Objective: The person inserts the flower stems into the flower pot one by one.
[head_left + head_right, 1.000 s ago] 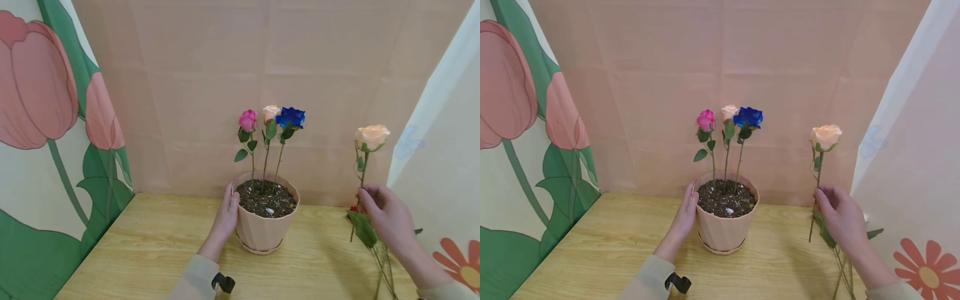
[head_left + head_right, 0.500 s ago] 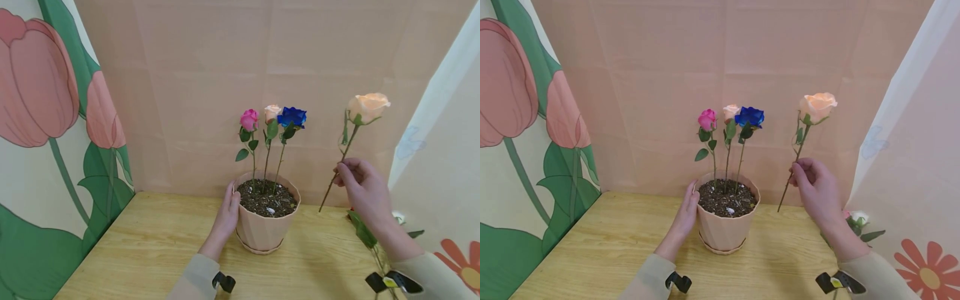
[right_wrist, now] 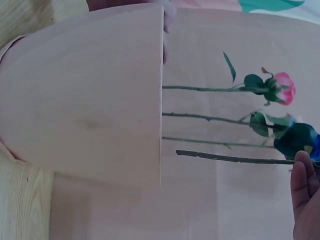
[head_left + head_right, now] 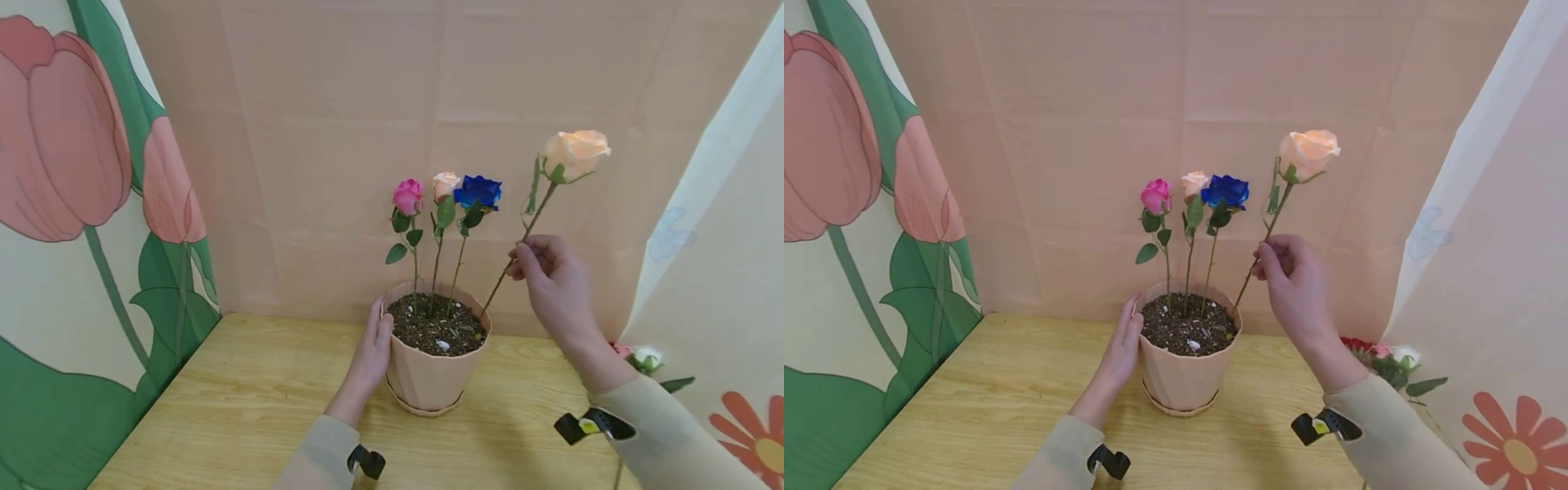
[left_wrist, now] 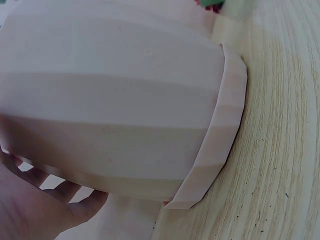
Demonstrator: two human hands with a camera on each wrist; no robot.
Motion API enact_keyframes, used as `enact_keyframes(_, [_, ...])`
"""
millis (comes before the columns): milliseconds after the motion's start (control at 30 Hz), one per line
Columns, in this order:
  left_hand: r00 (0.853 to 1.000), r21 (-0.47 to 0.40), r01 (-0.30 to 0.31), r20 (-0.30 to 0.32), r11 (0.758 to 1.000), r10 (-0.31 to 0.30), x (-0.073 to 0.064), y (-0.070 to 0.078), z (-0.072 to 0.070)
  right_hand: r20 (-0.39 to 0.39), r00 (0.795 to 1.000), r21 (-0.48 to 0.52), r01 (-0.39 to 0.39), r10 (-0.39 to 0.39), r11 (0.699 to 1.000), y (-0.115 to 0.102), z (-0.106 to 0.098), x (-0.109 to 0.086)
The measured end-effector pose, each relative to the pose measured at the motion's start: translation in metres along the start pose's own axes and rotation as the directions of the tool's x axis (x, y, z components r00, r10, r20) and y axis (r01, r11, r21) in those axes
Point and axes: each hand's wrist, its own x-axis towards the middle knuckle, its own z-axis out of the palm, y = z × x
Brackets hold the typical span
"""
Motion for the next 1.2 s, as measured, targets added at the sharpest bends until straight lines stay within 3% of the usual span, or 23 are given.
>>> enact_keyframes(167, [1.0, 0.008, -0.001, -0.002, 1.0, 0.001, 0.0, -0.002, 0.0, 0.039, 0.999, 0.041, 0.011, -0.012, 0.999, 0.005, 0.018, 0.003])
enact_keyframes(467, [1.0, 0.015, -0.019, 0.003, 1.0, 0.019, 0.0, -0.003, 0.001, 0.066, 0.998, 0.025, -0.018, 0.016, 1.0, 0.02, 0.039, 0.005])
enact_keyframes(1200, [1.0, 0.011, 0.004, 0.01, 1.0, -0.005, 0.002, -0.003, 0.001, 0.126, 0.99, -0.096, -0.058, 0.07, 0.994, 0.041, 0.055, -0.003])
